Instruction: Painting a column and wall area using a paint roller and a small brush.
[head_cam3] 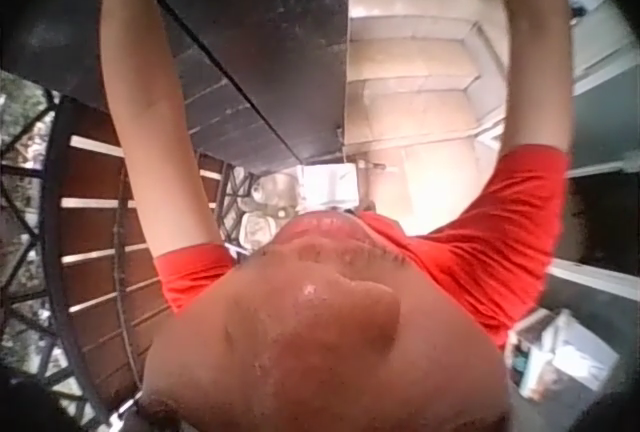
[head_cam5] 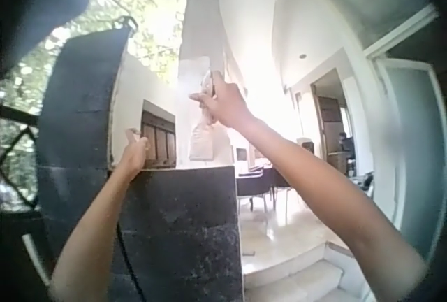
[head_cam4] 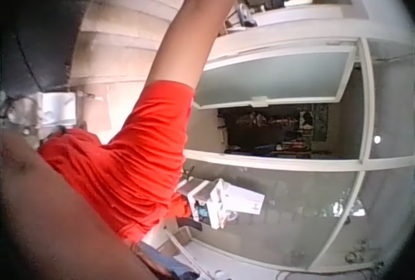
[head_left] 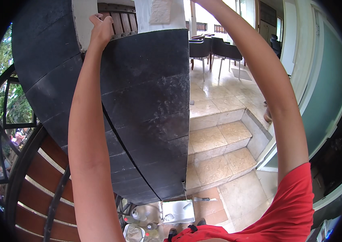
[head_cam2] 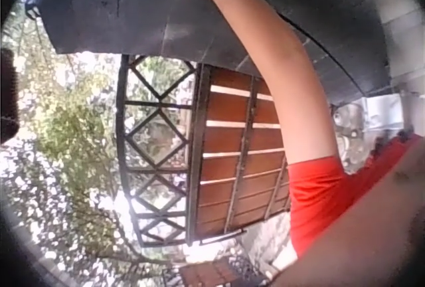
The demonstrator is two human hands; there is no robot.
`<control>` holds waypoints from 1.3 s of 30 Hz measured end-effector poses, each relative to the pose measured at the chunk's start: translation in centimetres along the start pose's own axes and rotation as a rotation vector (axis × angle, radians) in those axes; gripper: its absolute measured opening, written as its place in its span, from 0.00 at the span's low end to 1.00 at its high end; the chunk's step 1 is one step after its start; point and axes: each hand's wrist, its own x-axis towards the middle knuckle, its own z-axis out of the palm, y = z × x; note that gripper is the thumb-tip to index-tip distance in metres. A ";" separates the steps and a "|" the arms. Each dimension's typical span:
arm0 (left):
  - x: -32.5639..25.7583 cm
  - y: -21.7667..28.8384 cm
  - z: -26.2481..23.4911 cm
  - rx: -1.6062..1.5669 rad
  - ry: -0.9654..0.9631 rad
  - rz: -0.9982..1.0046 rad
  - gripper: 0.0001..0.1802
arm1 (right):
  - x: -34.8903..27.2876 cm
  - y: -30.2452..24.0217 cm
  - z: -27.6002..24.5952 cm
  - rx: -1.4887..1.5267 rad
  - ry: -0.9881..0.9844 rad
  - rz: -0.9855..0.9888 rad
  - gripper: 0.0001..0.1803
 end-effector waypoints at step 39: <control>-0.3 0.5 0.5 0.016 0.049 0.012 0.29 | -1.8 3.2 -4.1 -0.087 0.111 0.031 0.17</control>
